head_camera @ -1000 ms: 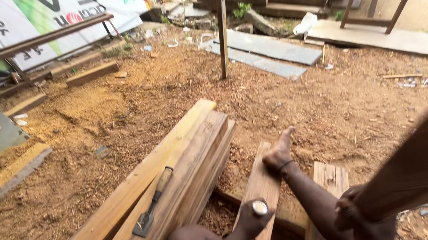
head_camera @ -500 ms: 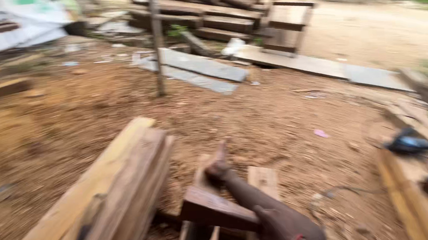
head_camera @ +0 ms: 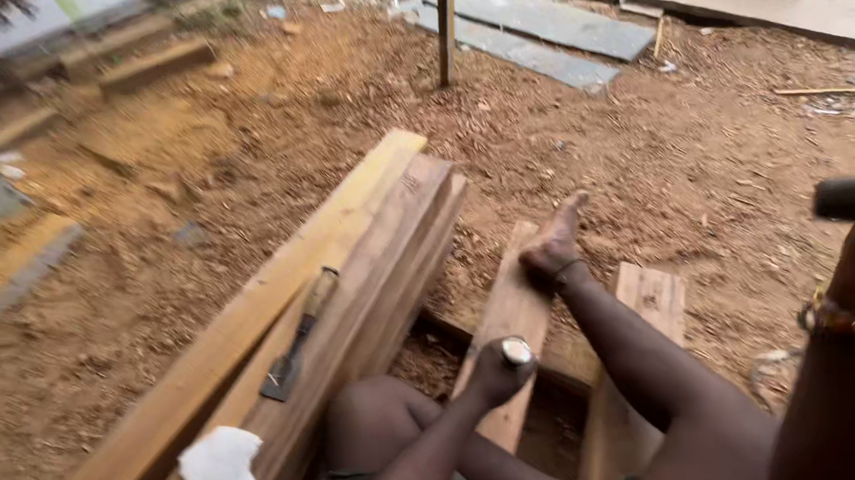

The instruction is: The person uses a mallet and a chisel to carve a rectangular hole in a wooden beam while sitting on the ground, removing wood chips from the hole by hand.

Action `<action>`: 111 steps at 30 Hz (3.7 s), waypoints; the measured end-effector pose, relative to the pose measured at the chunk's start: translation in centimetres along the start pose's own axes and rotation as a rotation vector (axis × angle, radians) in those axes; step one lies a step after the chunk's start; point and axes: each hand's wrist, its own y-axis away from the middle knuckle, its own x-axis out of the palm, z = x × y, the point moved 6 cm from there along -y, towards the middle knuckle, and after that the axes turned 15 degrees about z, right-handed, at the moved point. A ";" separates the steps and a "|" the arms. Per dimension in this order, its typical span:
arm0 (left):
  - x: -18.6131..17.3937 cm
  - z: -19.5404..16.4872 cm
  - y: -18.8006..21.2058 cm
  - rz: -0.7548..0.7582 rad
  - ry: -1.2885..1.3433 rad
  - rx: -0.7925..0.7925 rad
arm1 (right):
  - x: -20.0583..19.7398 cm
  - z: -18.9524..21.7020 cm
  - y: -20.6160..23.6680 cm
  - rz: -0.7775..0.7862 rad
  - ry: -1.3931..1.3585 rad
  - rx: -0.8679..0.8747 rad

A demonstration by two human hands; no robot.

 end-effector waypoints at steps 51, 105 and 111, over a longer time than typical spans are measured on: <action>0.7 1.1 0.9 0.016 -0.008 -0.080 | -5.3 2.9 -3.2 -0.186 0.297 -0.073; 7.5 -3.3 16.7 0.542 -0.650 -0.230 | -2.5 -10.1 30.1 1.393 0.878 1.237; 9.0 -4.3 19.4 0.791 -0.522 -0.414 | 0.7 -11.0 33.1 1.611 0.580 0.917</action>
